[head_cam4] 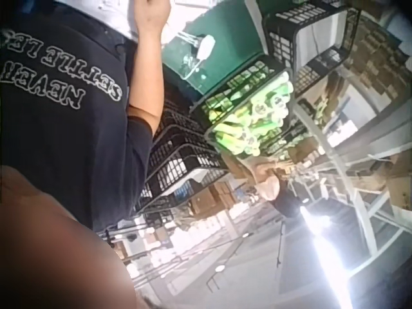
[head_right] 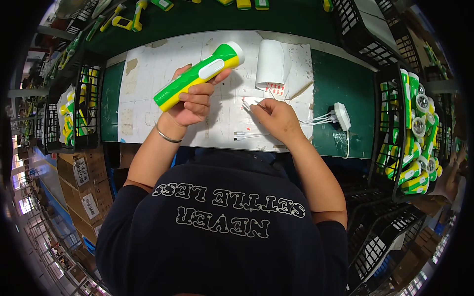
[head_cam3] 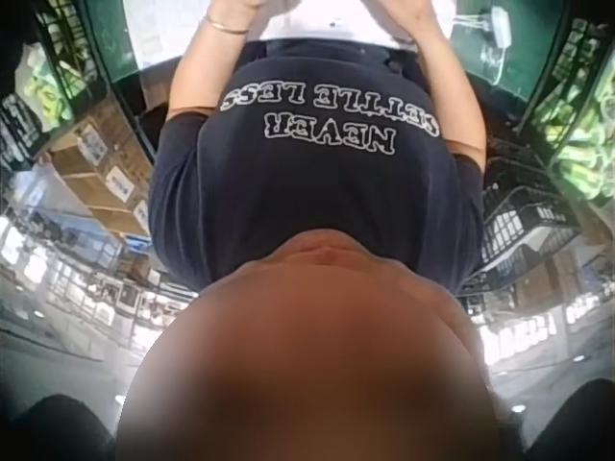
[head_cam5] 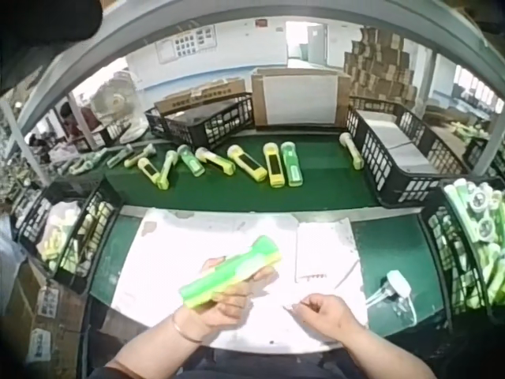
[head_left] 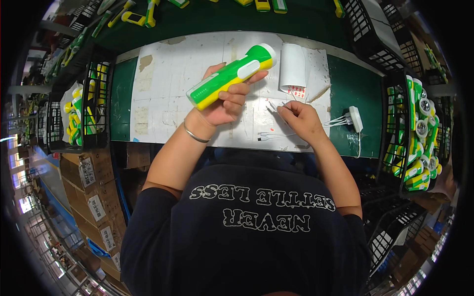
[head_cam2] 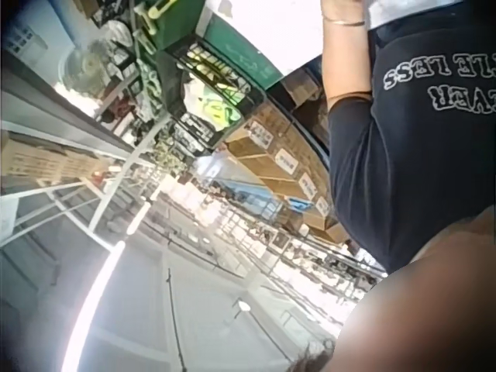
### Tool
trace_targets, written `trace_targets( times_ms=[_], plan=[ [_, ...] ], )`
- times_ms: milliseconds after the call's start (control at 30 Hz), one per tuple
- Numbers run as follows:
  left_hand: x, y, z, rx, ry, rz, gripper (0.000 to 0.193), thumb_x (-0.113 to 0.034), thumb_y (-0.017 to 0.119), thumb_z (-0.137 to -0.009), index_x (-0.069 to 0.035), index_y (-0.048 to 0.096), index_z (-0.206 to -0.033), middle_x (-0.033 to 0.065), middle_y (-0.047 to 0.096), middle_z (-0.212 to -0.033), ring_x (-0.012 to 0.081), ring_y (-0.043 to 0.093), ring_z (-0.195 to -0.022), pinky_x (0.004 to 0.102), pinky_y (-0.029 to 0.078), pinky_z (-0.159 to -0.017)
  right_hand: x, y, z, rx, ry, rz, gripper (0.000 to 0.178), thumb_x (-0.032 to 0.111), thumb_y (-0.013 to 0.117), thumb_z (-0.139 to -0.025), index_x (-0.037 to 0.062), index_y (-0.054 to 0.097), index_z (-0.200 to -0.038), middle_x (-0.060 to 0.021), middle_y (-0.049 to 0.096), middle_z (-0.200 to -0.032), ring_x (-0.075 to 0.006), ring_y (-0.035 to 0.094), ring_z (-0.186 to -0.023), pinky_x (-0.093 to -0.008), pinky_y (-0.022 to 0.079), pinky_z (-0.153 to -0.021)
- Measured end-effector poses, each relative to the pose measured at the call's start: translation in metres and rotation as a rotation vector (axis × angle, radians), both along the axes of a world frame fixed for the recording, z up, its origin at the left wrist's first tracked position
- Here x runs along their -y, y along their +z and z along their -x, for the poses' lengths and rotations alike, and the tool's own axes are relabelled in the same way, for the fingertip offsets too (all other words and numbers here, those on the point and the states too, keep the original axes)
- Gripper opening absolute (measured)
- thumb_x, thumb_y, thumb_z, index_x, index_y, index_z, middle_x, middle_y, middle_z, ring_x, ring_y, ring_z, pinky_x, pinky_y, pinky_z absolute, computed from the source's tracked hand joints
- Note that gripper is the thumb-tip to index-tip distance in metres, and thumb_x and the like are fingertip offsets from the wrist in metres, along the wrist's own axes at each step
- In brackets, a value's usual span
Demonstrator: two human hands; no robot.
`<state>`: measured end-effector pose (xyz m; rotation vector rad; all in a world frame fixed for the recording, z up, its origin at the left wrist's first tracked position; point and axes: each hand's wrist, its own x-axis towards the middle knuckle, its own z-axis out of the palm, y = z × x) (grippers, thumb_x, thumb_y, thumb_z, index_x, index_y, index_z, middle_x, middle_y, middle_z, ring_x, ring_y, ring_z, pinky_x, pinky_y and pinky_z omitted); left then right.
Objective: Testing the functionality and light output of a series of flashlights on an assembly line.
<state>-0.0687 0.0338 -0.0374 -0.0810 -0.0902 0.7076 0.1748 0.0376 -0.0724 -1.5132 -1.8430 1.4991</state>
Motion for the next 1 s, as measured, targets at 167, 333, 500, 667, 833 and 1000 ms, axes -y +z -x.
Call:
trace_targets(
  times_ms=[167, 333, 500, 667, 833, 1000],
  plan=[
    [0.009, 0.012, 0.002, 0.15, -0.057, -0.146, 0.076, -0.039, 0.041, -0.086, 0.005, 0.01, -0.14, 0.0118, 0.054, -0.075, 0.0124, 0.054, -0.05, 0.0247, 0.047, -0.05, 0.006, 0.004, 0.0, 0.062, -0.022, -0.198, 0.032, 0.033, 0.062, -0.079, 0.0028, 0.064, -0.088, -0.0092, 0.063, -0.072, -0.0212, 0.059, -0.065, -0.0303, 0.046, -0.063],
    [0.024, 0.019, 0.004, 0.204, -0.073, -0.169, 0.076, -0.037, 0.04, -0.086, 0.005, 0.007, -0.14, 0.0173, 0.054, -0.082, 0.0157, 0.057, -0.052, 0.0287, 0.05, -0.052, 0.01, 0.007, -0.001, 0.026, -0.009, -0.234, 0.03, 0.03, 0.063, -0.08, 0.0021, 0.063, -0.091, -0.0096, 0.064, -0.076, -0.0185, 0.061, -0.072, -0.0283, 0.046, -0.067],
    [0.039, 0.025, -0.005, 0.252, -0.085, -0.104, 0.075, -0.038, 0.041, -0.087, 0.007, 0.009, -0.139, 0.0116, 0.048, -0.082, 0.0128, 0.056, -0.052, 0.026, 0.049, -0.051, 0.014, 0.027, 0.007, -0.517, -0.133, -0.016, 0.036, 0.021, 0.059, -0.085, 0.0005, 0.052, -0.115, -0.0014, 0.059, -0.091, -0.0056, 0.047, -0.059, -0.019, 0.04, -0.055],
    [0.052, 0.022, -0.028, 0.26, -0.25, -0.058, 0.077, -0.041, 0.039, -0.087, 0.007, 0.008, -0.139, 0.0103, 0.047, -0.077, 0.0147, 0.056, -0.055, 0.0264, 0.049, -0.052, 0.005, 0.061, 0.014, -0.861, 0.022, 0.063, 0.055, 0.032, 0.052, -0.087, 0.0079, 0.037, -0.134, 0.004, 0.051, -0.077, 0.0, 0.025, -0.046, -0.0166, 0.016, -0.042],
    [0.066, 0.037, -0.019, -0.481, 0.123, -0.217, 0.07, -0.051, 0.025, -0.092, 0.0, 0.019, -0.14, 0.0265, 0.046, -0.125, 0.0324, 0.063, -0.092, 0.0338, 0.057, -0.065, 0.0, 0.056, 0.01, -0.805, -0.133, 0.231, 0.043, 0.041, 0.045, -0.089, 0.0053, 0.056, -0.11, 0.0009, 0.048, -0.064, -0.0028, 0.023, -0.04, -0.0188, 0.016, -0.037],
    [0.093, 0.084, -0.011, -1.046, 0.511, -0.65, 0.063, -0.047, 0.027, -0.093, -0.002, 0.029, -0.137, 0.021, 0.044, -0.129, 0.0329, 0.062, -0.094, 0.0282, 0.056, -0.062, 0.01, 0.058, 0.008, -0.854, -0.242, 0.331, 0.044, 0.045, 0.042, -0.09, 0.0062, 0.056, -0.105, -0.0069, 0.053, -0.066, -0.0037, 0.022, -0.037, -0.0187, 0.018, -0.035]
  ],
)
